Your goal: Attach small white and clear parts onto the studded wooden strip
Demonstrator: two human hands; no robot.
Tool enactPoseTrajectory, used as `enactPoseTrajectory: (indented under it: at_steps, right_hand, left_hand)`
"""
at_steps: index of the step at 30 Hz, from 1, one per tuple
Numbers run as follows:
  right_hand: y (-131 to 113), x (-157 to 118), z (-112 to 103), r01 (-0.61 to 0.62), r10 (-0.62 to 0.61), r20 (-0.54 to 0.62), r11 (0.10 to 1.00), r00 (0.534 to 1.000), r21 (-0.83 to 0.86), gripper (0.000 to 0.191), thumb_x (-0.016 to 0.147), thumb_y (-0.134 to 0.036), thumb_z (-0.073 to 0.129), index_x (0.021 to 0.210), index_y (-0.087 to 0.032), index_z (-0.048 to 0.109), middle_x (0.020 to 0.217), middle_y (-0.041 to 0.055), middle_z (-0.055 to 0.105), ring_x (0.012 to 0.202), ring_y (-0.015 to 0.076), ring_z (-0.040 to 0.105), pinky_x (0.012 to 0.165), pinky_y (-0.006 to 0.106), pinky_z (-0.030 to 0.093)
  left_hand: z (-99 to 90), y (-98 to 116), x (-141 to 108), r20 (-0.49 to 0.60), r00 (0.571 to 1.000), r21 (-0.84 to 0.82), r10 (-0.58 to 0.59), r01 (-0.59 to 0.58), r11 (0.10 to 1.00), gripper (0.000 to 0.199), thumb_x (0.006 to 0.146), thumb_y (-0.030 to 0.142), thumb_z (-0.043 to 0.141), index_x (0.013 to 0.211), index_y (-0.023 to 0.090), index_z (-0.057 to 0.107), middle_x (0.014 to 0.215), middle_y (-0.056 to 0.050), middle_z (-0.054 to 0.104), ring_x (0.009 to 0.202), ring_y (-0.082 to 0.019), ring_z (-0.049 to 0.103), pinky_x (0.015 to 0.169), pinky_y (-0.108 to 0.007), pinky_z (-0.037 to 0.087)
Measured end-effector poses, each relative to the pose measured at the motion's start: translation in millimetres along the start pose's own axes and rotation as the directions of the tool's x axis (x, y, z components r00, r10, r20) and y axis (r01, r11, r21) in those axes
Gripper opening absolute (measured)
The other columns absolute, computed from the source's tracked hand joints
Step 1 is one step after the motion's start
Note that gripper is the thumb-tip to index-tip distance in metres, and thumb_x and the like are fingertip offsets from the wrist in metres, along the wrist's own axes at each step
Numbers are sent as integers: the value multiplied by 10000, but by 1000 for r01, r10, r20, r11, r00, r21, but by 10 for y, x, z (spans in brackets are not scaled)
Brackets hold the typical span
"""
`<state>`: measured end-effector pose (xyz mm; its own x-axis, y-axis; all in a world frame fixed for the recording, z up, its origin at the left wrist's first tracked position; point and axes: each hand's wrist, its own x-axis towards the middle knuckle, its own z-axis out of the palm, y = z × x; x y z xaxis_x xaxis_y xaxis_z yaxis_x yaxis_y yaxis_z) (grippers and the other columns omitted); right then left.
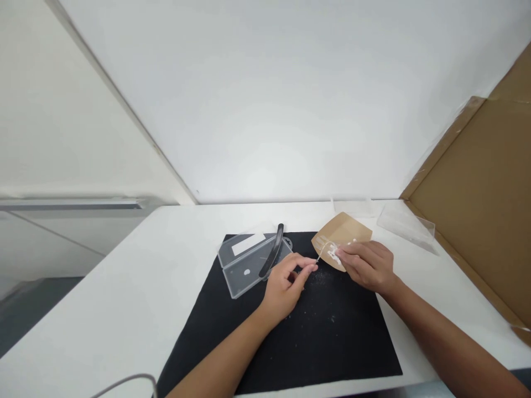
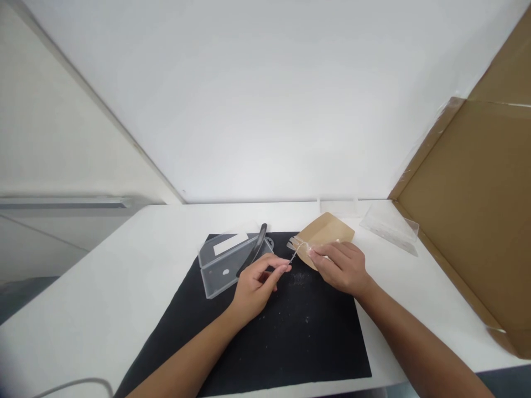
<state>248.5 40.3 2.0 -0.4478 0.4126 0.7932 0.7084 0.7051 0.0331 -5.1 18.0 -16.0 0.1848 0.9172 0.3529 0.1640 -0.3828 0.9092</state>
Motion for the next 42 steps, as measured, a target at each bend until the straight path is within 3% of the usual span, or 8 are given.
enactPoseTrajectory:
  at_steps: [4,9,13,16,22,30,36,42]
  right_hand:
    - [-36,2,14,-12,15,-39,997,999,75,216,903,-158,773,999,-348,735,959,-1,814,801,202,767,683,352,598]
    - [55,37,59,-235,284,-176,939,943,252,143,929,-204,738,998,-302,659,971,60,779,806,228,729,645,388,595]
    - [45,46,91,-448,510,-1,757,860,475,68,1008,-314,661,975,-272,619,982,72,760,781,209,711,603,357,567]
    - [-7,26,113,-521,585,82,639,807,566,119,1010,-360,666,957,-265,619,866,49,713,731,199,681,585,338,552]
    - [6,3,141,-459,500,64,728,864,509,96,1004,-314,654,926,-276,612,810,19,624,588,157,508,461,307,418]
    - [61,2,152,-429,455,26,817,890,386,45,998,-271,645,991,-276,601,818,1,666,574,147,524,512,306,458]
    - [84,-44,209,-443,472,21,811,881,382,278,1003,-272,650,1268,-270,568,839,-16,701,544,126,538,530,284,504]
    - [141,-36,198,-382,399,11,868,917,316,266,1007,-249,667,1262,-278,596,901,0,741,676,153,658,569,289,517]
  left_hand:
    - [7,7,4,6,999,37,37,-37,999,248,1020,395,637,1025,199,790,919,-72,730,686,-129,663,497,-192,534]
    - [-20,13,19,-20,997,75,76,-75,994,218,1028,368,629,1036,209,779,941,-73,725,785,-151,688,543,-200,553]
    - [-36,-5,19,-4,996,78,92,-92,993,210,1031,364,621,1056,214,767,952,-76,719,826,-161,698,564,-209,564]
    - [-24,-47,8,-7,1000,83,20,-20,996,231,1030,388,617,1099,213,753,962,-73,712,827,-167,717,560,-218,566]
    - [-8,-93,-4,97,995,113,2,-13,994,308,1048,388,570,1240,218,738,917,-73,689,848,-184,708,595,-244,587]
    - [-23,-53,4,115,993,70,-19,11,997,309,1061,422,542,1131,221,765,952,-82,653,831,-179,679,617,-259,596]
    - [-43,-11,8,105,994,82,-25,16,997,311,1066,430,532,1110,218,755,945,-80,631,860,-183,650,653,-265,576]
    - [-36,-22,7,91,996,95,-17,8,995,311,1066,431,531,1119,223,756,945,-81,632,858,-189,642,641,-270,548]
